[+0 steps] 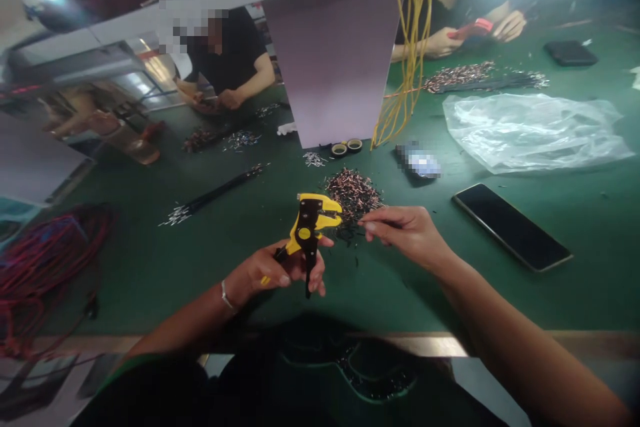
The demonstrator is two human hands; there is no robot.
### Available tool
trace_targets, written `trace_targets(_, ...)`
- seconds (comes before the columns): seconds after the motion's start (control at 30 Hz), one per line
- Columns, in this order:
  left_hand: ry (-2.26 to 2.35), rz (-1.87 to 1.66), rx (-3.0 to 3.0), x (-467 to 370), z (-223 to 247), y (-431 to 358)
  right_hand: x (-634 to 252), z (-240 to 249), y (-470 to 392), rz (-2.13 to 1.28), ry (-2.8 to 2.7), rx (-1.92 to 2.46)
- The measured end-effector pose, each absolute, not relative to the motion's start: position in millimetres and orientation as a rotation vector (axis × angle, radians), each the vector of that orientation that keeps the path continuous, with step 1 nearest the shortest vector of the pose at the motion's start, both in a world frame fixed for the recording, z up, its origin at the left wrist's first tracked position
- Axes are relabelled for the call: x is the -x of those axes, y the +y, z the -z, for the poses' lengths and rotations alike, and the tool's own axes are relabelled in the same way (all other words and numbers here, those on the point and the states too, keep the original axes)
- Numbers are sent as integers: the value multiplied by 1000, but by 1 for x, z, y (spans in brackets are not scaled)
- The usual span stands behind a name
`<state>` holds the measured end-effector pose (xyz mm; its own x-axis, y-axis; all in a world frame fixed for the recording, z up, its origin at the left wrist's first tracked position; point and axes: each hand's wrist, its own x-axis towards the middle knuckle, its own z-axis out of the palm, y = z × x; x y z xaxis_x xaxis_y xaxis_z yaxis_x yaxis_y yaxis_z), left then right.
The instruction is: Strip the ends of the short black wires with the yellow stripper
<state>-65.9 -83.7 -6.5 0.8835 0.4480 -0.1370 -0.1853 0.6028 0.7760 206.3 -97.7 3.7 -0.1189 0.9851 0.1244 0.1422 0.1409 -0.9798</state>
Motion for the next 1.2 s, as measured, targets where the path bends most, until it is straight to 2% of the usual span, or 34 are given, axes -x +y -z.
trace_targets(1.2,290,-340,-831,67,15,-82,-203,-3,-99,-1154,-1486,1119)
